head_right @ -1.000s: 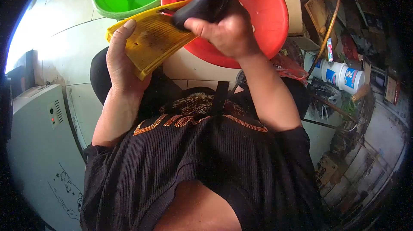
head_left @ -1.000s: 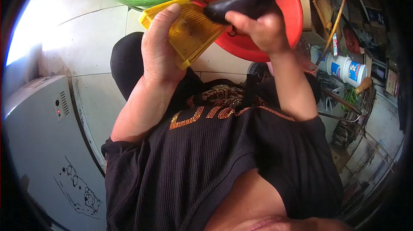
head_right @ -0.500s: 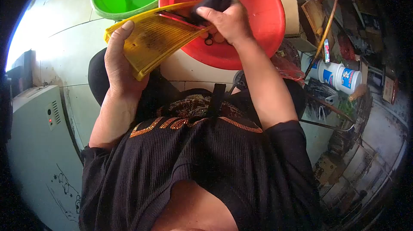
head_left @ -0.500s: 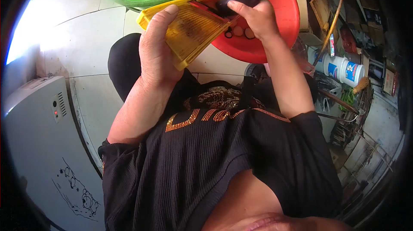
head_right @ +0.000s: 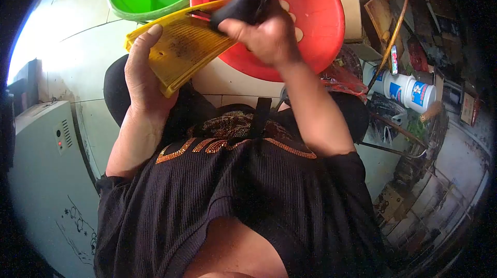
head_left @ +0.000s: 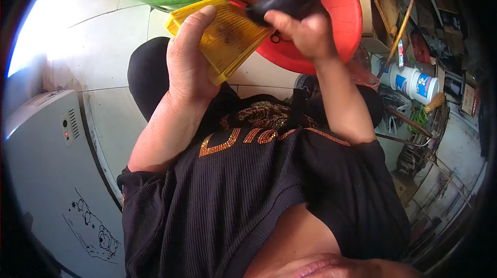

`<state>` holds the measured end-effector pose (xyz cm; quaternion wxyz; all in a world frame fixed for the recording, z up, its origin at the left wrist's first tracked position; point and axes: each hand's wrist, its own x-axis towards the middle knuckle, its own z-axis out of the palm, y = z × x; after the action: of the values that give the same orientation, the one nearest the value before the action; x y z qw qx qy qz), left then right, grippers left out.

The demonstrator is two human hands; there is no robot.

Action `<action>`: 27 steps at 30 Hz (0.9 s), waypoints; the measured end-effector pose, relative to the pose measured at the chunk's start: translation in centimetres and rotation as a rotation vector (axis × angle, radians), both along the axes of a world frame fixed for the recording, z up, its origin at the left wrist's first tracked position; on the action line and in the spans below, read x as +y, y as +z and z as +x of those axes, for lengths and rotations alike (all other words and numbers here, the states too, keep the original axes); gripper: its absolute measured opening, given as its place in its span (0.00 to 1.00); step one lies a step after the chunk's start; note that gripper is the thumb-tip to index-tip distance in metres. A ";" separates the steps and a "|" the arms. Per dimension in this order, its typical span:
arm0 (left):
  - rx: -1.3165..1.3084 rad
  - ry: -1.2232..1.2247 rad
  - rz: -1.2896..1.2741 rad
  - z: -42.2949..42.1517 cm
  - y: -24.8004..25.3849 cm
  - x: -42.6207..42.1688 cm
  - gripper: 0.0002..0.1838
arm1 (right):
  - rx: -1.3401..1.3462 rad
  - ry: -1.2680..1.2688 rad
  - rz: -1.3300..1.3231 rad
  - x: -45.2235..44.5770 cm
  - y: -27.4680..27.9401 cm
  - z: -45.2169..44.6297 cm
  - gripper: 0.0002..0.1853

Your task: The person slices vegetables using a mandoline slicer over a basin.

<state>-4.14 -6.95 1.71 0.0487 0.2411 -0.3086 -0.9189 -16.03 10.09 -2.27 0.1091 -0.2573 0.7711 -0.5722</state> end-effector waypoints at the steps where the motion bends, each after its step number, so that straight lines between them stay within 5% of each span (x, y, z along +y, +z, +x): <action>1: -0.012 0.005 -0.006 0.0 0.2 0.1 0.24 | -0.230 -0.091 0.131 0.2 0.4 -1.0 0.21; 2: -0.026 0.009 -0.011 0.0 0.3 0.1 0.24 | -0.462 -0.183 0.262 0.4 0.7 -2.1 0.19; 3: -0.024 0.009 -0.013 0.0 0.4 0.2 0.24 | -0.415 -0.173 -0.003 -0.3 -0.2 -2.5 0.15; 6: -0.037 0.033 0.016 0.0 0.1 0.0 0.25 | -0.369 -0.050 0.119 0.5 0.4 -1.3 0.16; 8: -0.002 0.013 0.008 0.1 -0.3 -0.1 0.25 | -0.006 0.035 -0.212 -1.2 1.6 1.9 0.19; 10: -0.013 -0.003 0.016 0.2 -0.1 0.0 0.25 | -0.101 0.041 -0.213 -0.7 0.3 1.3 0.16; 12: -0.014 -0.010 0.017 0.1 0.2 0.0 0.25 | -0.323 -0.120 0.199 0.6 -0.7 -1.8 0.15; 14: -0.048 0.027 -0.001 0.0 0.4 0.3 0.25 | -0.454 -0.192 0.184 1.0 -1.9 -2.5 0.14; 17: -0.030 0.029 0.009 0.2 0.0 0.0 0.24 | -0.263 -0.021 0.100 0.4 -0.2 -0.6 0.16; 18: -0.037 0.027 0.014 0.2 0.0 0.0 0.24 | -0.043 0.019 -0.193 -0.9 -0.2 1.0 0.17; 20: -0.038 0.010 0.033 0.2 0.1 0.0 0.24 | 0.353 0.030 -0.173 -1.3 -1.2 0.5 0.18; 22: -0.038 0.008 0.028 0.1 0.2 0.1 0.24 | -0.096 -0.024 0.110 0.5 -2.2 -1.3 0.19; 24: -0.040 0.010 0.022 0.1 0.2 0.1 0.24 | -0.539 -0.154 0.034 0.4 -1.5 -2.1 0.14; 27: -0.040 0.029 0.037 0.1 0.1 0.1 0.24 | -0.141 0.039 -0.008 0.6 -2.9 -1.8 0.21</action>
<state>-4.02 -6.83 1.81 0.0515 0.2647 -0.2890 -0.9186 -17.82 10.74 -5.13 0.1733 -0.2318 0.7538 -0.5899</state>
